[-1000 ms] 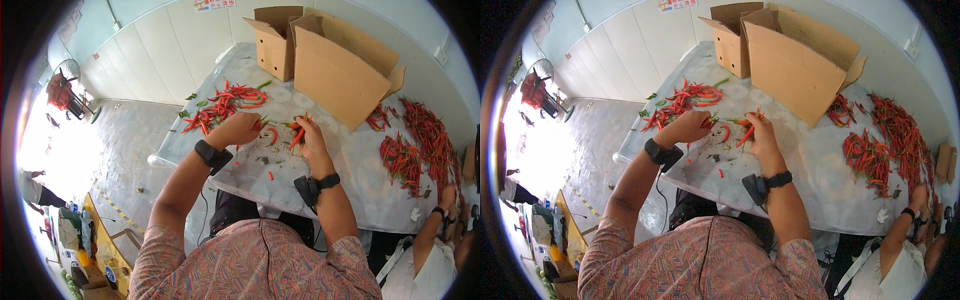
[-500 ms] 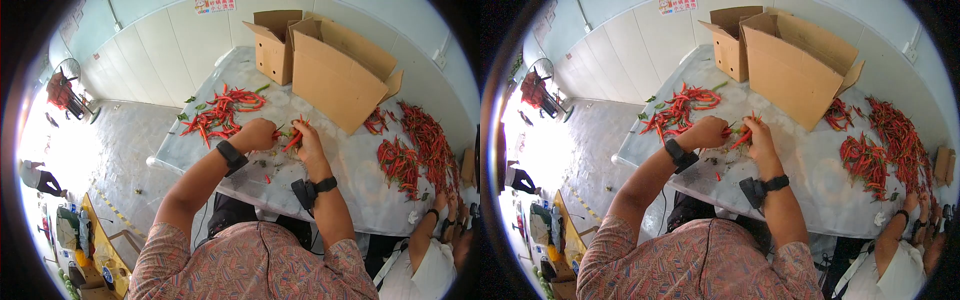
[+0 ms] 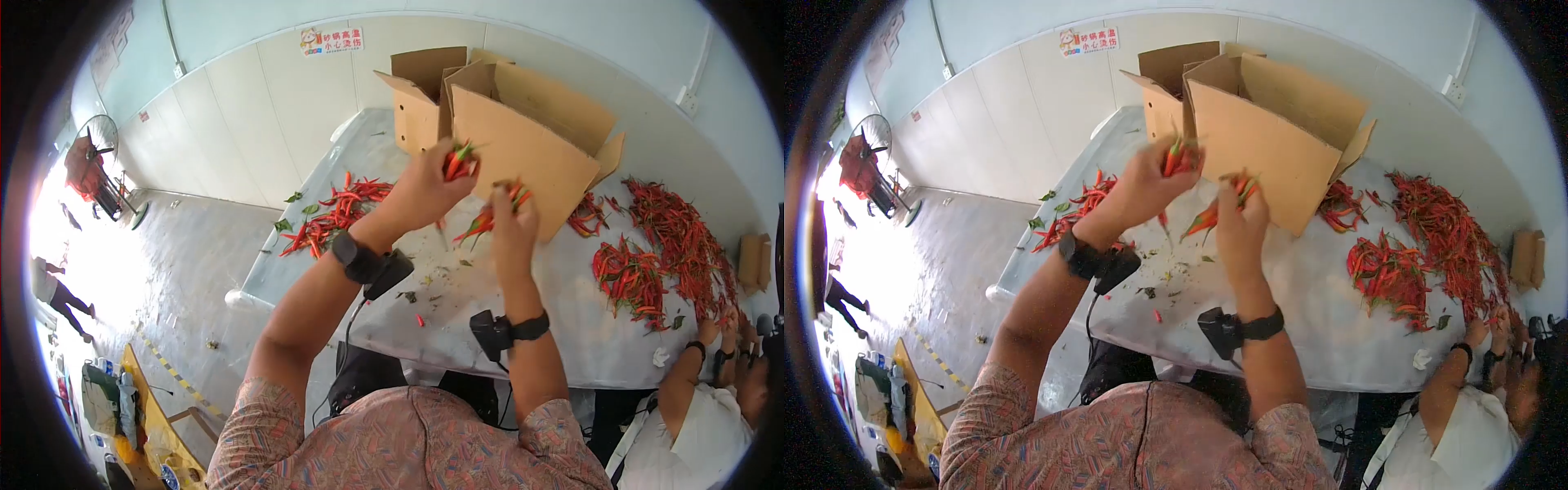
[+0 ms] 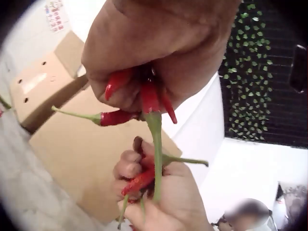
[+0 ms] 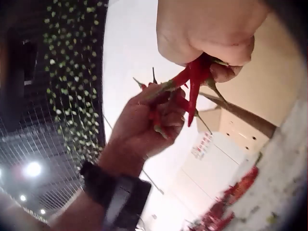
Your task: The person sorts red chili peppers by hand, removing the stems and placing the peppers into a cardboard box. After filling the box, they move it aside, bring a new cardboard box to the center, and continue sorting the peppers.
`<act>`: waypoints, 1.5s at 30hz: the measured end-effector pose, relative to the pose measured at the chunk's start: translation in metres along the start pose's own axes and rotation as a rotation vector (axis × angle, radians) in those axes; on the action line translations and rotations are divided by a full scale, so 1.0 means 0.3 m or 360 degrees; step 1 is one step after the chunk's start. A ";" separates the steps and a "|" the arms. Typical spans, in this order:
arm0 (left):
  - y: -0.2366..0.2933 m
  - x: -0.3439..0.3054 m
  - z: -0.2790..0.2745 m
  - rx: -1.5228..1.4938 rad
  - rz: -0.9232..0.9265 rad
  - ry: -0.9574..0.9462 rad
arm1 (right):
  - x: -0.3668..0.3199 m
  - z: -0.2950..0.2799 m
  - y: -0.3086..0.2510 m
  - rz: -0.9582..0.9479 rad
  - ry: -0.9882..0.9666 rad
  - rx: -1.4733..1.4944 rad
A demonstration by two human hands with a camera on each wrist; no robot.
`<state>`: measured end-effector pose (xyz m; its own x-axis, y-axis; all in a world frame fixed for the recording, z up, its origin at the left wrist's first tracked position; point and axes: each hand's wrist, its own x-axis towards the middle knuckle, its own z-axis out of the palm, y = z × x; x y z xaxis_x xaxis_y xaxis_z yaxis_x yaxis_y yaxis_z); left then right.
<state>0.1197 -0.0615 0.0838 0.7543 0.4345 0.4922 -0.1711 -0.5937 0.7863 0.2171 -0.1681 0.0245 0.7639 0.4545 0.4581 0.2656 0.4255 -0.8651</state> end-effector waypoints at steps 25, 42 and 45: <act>-0.238 -0.262 -0.350 0.1050 -0.0498 -0.0410 | -0.050 0.016 0.164 0.0287 -0.0681 -0.0512; -0.277 -0.198 -0.022 0.0822 -0.0465 -0.0704 | -0.092 -0.042 0.217 0.1041 -0.0887 -0.0223; -0.231 -0.182 0.009 0.0191 -0.0792 -0.0630 | -0.086 -0.053 0.243 0.1100 -0.0890 0.0010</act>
<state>0.0920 -0.0459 0.0014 0.9058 0.4083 -0.1135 0.3143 -0.4674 0.8263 0.2262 -0.1613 -0.0537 0.3529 0.9264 -0.1316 -0.1526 -0.0818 -0.9849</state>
